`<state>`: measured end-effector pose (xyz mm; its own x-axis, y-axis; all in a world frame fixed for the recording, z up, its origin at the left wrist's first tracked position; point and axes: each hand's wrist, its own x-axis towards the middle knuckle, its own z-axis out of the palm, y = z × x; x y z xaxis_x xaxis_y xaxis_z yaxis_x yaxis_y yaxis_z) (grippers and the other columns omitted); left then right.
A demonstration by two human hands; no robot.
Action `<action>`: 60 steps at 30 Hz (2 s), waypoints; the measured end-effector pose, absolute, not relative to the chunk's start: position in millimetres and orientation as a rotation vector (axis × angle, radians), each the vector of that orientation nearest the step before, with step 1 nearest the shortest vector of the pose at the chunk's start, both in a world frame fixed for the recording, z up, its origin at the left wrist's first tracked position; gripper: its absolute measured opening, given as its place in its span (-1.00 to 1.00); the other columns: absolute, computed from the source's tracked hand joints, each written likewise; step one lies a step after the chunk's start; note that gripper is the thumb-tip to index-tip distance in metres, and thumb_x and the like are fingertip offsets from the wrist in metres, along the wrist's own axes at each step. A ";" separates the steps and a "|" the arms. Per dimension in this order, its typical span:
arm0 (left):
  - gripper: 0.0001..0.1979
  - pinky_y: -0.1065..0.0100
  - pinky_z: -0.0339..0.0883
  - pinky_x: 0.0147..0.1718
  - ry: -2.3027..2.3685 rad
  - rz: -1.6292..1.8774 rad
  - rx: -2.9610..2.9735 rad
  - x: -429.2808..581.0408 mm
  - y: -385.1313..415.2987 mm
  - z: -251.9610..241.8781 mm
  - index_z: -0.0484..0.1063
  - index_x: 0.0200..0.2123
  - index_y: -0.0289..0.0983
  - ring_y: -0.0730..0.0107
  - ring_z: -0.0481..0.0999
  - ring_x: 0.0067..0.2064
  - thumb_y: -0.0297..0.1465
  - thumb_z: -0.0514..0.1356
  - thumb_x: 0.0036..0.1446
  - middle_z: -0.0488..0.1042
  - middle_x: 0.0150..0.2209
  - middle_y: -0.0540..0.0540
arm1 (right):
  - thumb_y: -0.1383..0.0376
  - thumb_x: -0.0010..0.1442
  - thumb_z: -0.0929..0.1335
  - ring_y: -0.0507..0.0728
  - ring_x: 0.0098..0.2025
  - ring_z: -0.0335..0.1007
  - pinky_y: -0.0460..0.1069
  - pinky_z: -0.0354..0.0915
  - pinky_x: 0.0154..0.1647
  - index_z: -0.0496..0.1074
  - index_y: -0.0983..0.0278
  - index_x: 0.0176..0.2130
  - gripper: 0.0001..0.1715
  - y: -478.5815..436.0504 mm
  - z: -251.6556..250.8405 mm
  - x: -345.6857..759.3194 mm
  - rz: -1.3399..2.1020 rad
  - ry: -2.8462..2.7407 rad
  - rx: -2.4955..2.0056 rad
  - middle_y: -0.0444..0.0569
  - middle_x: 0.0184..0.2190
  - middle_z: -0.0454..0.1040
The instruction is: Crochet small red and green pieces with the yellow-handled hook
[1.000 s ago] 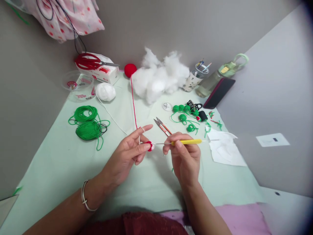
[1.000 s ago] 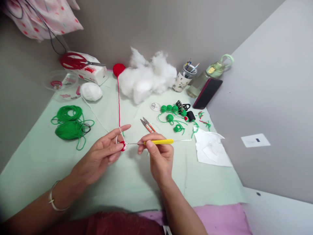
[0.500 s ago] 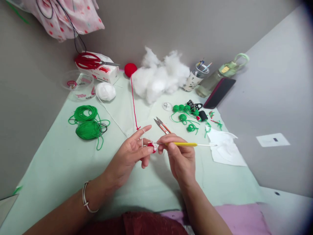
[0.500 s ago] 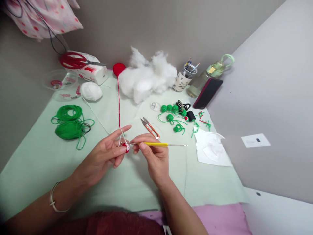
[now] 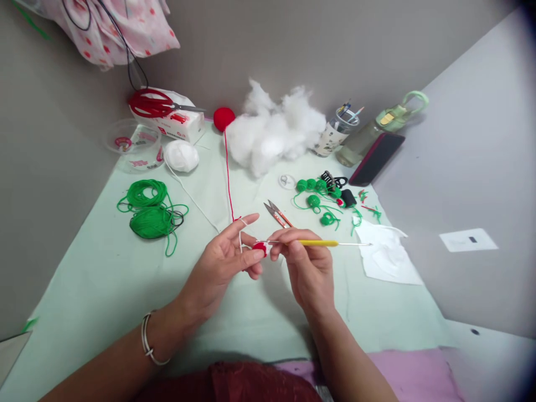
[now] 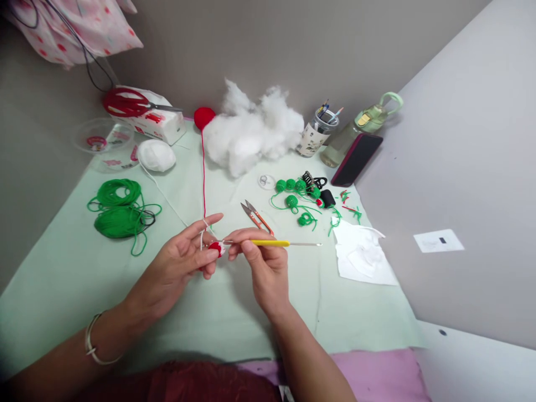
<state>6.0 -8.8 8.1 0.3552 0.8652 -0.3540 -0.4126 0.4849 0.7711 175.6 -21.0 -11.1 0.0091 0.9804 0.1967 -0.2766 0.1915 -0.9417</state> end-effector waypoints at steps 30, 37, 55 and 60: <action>-0.34 0.56 0.00 -0.57 0.722 0.832 0.442 6.8 -12.7 8.1 0.42 0.32 -0.29 0.70 0.09 -0.56 -0.36 0.45 0.18 0.31 -0.48 0.15 | 0.48 0.37 0.37 0.20 -0.02 0.60 0.08 0.56 -0.07 0.50 0.00 0.24 -0.44 -42.9 -5.8 176.9 0.128 -1.962 -1.062 0.04 -0.03 0.62; -0.48 0.56 -0.03 -0.60 0.773 0.932 0.506 3.2 -6.7 9.6 0.55 0.20 -0.20 0.77 0.08 -0.59 -0.43 0.45 0.17 0.39 -0.41 0.11 | 0.30 0.46 0.33 0.14 -0.33 0.52 0.12 0.49 -0.24 0.63 0.15 -0.10 -0.75 -28.2 -3.6 173.4 0.811 -1.328 -0.939 -0.04 -0.33 0.59; -0.57 0.53 0.12 -0.59 0.765 0.865 0.418 5.2 -5.4 6.3 0.61 0.12 -0.28 0.69 0.22 -0.58 -0.41 0.44 0.17 0.49 -0.43 0.05 | 0.20 0.45 0.37 0.12 -0.38 0.48 0.09 0.46 -0.30 0.65 0.09 -0.13 -0.79 -25.6 -5.8 175.0 0.893 -1.246 -0.986 -0.06 -0.30 0.61; -0.53 0.44 0.36 -0.36 0.791 0.932 0.568 10.4 -10.7 5.9 0.58 0.13 -0.23 0.53 0.48 -0.43 -0.39 0.47 0.13 0.56 -0.38 0.05 | 0.25 0.40 0.42 0.15 -0.19 0.54 0.06 0.48 -0.22 0.68 0.08 -0.11 -0.83 -24.1 -7.5 172.3 0.985 -1.291 -0.972 -0.03 -0.21 0.66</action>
<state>10.4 -10.7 5.9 0.3595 0.8668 -0.3456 -0.4816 0.4896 0.7269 172.3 -24.1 -7.5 0.0312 0.9549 0.2954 -0.0331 0.2964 -0.9545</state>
